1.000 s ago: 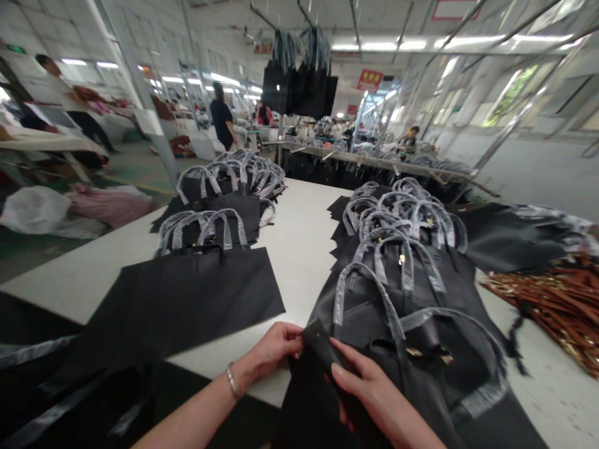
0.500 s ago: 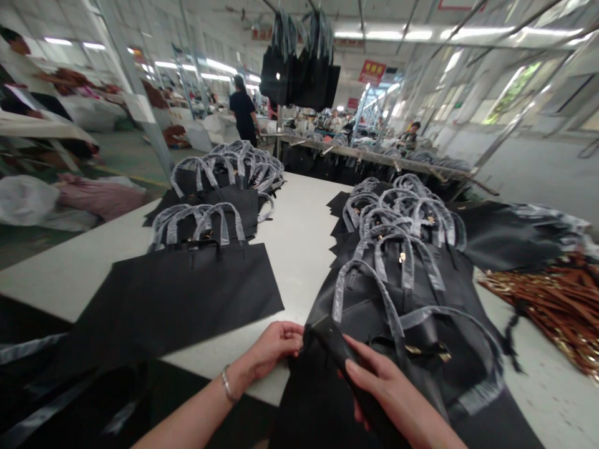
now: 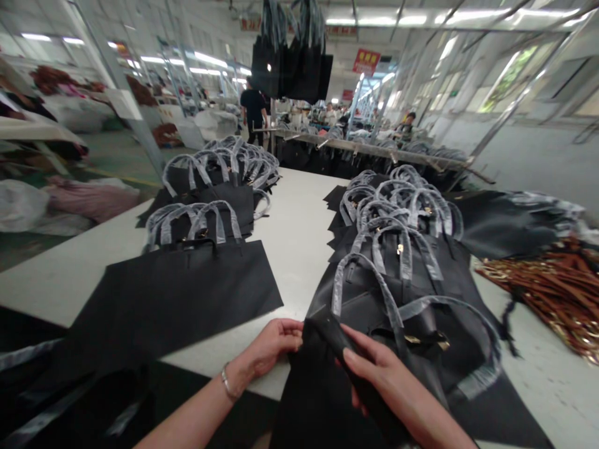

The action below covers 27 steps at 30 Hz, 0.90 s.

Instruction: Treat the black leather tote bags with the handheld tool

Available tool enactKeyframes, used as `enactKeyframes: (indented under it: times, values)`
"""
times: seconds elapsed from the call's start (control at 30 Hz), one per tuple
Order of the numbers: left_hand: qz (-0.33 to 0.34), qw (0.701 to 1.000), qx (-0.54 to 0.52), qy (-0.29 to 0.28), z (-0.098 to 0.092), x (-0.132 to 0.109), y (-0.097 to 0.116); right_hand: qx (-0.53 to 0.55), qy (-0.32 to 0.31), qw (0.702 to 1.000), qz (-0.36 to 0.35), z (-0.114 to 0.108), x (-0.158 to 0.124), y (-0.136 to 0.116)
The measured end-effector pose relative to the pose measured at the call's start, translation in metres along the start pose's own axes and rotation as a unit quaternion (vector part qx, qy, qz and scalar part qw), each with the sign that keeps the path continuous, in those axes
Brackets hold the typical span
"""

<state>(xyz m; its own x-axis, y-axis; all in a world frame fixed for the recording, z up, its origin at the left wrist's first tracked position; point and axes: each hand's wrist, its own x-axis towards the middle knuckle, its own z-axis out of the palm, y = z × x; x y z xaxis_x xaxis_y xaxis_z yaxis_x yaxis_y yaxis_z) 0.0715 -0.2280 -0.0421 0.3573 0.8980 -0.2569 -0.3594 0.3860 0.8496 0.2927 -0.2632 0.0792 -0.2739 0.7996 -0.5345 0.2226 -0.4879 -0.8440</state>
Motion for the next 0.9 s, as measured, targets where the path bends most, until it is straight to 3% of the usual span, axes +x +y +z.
enactKeyframes:
  times: [0.1,0.27,0.43,0.63,0.8,0.9]
  values:
    - [0.007,0.999,0.026,-0.026,-0.001,0.001,-0.003,0.0,-0.05,0.998,0.035,0.005,-0.005,0.002]
    - [0.03,0.998,0.034,-0.031,-0.001,0.0,-0.002,0.018,-0.023,1.0,-0.007,0.015,0.005,-0.001]
    - [0.025,0.999,0.015,-0.041,0.003,-0.003,0.003,0.015,-0.057,0.998,0.02,0.011,0.007,0.001]
    - [-0.005,0.999,-0.015,-0.03,0.001,-0.004,0.003,0.018,0.051,0.998,-0.04,0.002,0.018,-0.006]
    - [-0.022,0.999,-0.039,0.001,0.003,0.001,0.001,0.015,-0.018,1.0,0.014,-0.004,-0.001,0.003]
    - [0.004,1.0,-0.004,0.017,0.005,0.002,-0.005,-0.022,-0.022,0.999,0.021,0.002,-0.003,0.009]
